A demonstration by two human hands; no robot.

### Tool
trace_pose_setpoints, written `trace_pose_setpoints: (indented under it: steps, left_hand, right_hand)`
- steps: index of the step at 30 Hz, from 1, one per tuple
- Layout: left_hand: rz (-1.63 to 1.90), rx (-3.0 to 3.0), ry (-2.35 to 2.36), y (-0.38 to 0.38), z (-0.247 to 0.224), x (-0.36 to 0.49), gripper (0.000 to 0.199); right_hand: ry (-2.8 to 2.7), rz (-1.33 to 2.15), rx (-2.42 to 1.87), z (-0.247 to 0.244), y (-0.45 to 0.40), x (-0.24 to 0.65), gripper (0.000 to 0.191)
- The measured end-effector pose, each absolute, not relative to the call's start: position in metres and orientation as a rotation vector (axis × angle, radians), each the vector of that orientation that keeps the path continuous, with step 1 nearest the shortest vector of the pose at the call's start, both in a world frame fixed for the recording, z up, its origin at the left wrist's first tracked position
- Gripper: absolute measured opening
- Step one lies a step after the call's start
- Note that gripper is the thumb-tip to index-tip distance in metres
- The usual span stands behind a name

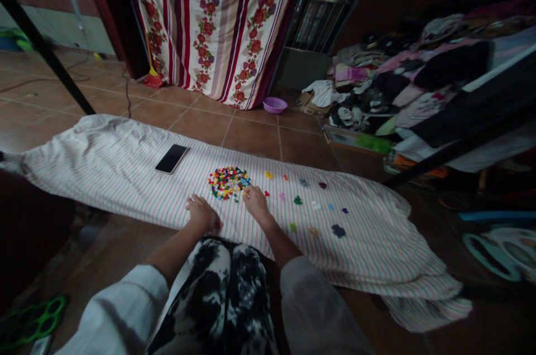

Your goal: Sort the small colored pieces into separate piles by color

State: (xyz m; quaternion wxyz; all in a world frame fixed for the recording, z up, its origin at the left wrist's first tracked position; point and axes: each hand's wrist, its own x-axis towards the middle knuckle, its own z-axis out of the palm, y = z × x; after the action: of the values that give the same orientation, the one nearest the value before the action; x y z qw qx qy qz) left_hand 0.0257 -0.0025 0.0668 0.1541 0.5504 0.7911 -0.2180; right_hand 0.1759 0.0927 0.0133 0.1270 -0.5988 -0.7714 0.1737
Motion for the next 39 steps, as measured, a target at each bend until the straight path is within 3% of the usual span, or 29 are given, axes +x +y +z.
trace_pose_setpoints:
  steps: [13,24,39]
  left_hand:
    - [-0.601,1.524,2.261,0.007,0.062,0.025,0.112]
    - [-0.688,1.466,2.306,0.011,0.06,0.03,0.107]
    - [-0.743,1.554,2.265,0.005,0.063,0.03,0.108]
  right_hand:
    - [-2.289,0.497,-1.684,0.014,0.094,0.179,0.017]
    - [-2.255,0.527,-1.656,0.018,0.094,0.185,0.017]
    - [-2.064,0.316,-1.846,0.032,0.185,0.252,0.019]
